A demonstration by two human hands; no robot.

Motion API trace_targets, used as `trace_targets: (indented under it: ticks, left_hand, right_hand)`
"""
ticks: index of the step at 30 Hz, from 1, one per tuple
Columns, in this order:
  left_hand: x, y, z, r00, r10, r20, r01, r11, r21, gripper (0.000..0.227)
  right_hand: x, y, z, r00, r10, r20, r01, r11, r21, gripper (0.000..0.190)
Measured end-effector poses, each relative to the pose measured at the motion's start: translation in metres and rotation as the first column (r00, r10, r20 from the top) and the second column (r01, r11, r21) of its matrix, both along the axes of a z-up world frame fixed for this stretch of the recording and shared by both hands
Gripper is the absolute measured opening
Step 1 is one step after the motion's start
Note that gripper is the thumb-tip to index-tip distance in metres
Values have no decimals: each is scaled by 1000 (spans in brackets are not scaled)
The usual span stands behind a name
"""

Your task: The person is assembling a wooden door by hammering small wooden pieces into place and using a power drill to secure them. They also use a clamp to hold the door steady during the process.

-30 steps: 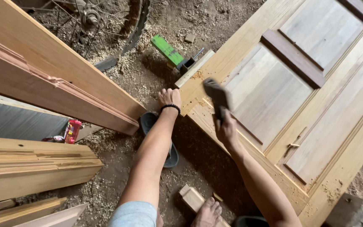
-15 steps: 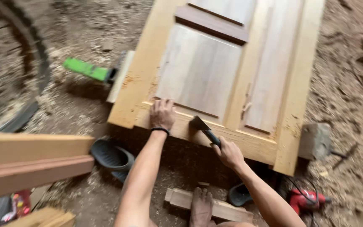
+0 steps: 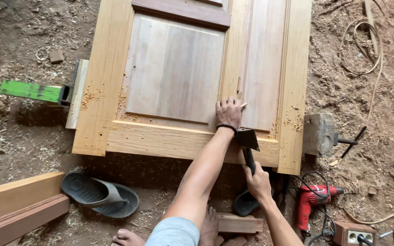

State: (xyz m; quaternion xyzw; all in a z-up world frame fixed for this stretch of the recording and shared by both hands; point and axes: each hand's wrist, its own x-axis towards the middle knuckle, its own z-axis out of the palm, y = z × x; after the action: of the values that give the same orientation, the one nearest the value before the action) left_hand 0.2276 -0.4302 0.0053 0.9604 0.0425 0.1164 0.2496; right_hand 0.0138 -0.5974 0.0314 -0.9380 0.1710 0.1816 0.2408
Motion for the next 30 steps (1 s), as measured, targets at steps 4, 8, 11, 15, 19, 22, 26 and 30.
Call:
trace_targets:
  ticks: [4, 8, 11, 15, 19, 22, 26, 30]
  left_hand:
    - [-8, 41, 9, 989, -7, -146, -16, 987, -157, 20]
    - [-37, 127, 5, 951, 7, -308, -160, 864, -477, 20]
    - [-78, 197, 9, 969, 158, -193, -235, 832, -503, 18]
    - [-143, 282, 16, 917, 398, -25, -356, 788, -502, 22]
    - [-192, 346, 8, 832, 555, -13, -478, 704, -525, 24]
    - [-216, 372, 2, 763, 644, 59, -553, 698, -455, 25]
    - [-226, 381, -9, 730, 678, 87, -590, 689, -421, 26]
    - [-222, 383, -17, 717, 694, 66, -609, 670, -424, 28]
  right_hand:
    - [15, 32, -2, 996, 92, 13, -93, 995, 33, 45]
    - [31, 80, -6, 968, 249, -28, -248, 968, 35, 46]
    - [51, 140, 13, 922, 382, -63, -378, 924, 61, 46]
    - [59, 231, 61, 836, 539, -104, -524, 840, 141, 48]
    - [67, 284, 52, 731, 677, -86, -661, 733, 160, 45]
    - [68, 313, 51, 671, 735, -96, -721, 678, 142, 45]
    - [71, 324, 43, 625, 777, -83, -764, 629, 141, 38]
    - [75, 322, 36, 613, 784, -100, -765, 621, 170, 35]
